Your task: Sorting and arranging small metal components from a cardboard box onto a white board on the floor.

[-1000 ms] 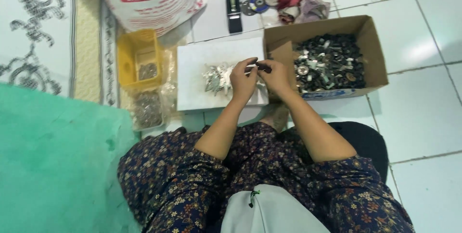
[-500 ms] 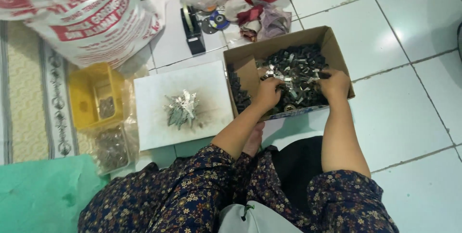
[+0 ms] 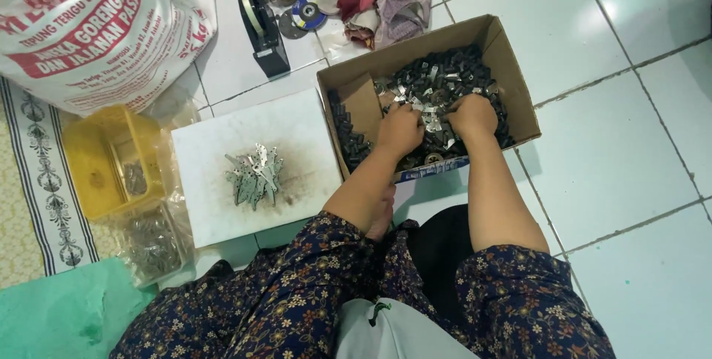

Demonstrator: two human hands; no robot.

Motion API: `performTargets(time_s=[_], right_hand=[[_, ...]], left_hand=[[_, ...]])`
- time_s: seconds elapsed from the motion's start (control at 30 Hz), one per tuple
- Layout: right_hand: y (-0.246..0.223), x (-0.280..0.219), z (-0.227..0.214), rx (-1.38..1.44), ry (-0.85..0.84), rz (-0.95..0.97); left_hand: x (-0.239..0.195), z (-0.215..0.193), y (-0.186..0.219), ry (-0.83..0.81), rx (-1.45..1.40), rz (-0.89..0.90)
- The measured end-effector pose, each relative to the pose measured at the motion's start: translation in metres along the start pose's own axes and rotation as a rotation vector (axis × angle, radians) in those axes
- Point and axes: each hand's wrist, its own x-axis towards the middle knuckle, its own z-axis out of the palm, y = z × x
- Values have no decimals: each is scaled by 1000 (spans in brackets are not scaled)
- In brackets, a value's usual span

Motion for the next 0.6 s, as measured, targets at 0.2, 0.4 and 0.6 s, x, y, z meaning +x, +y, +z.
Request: performTargets(time_s=[0.2, 0.4, 0.6], right_hand=[[-39, -26, -21, -83, -80, -65], [-22, -7, 8, -224, -121, -87], [-14, -9, -7, 76, -93, -97]], left_hand=[[-11, -10, 9, -9, -50, -21], [-11, -4, 5, -2, -66, -32], [-13, -9, 2, 78, -196, -15]])
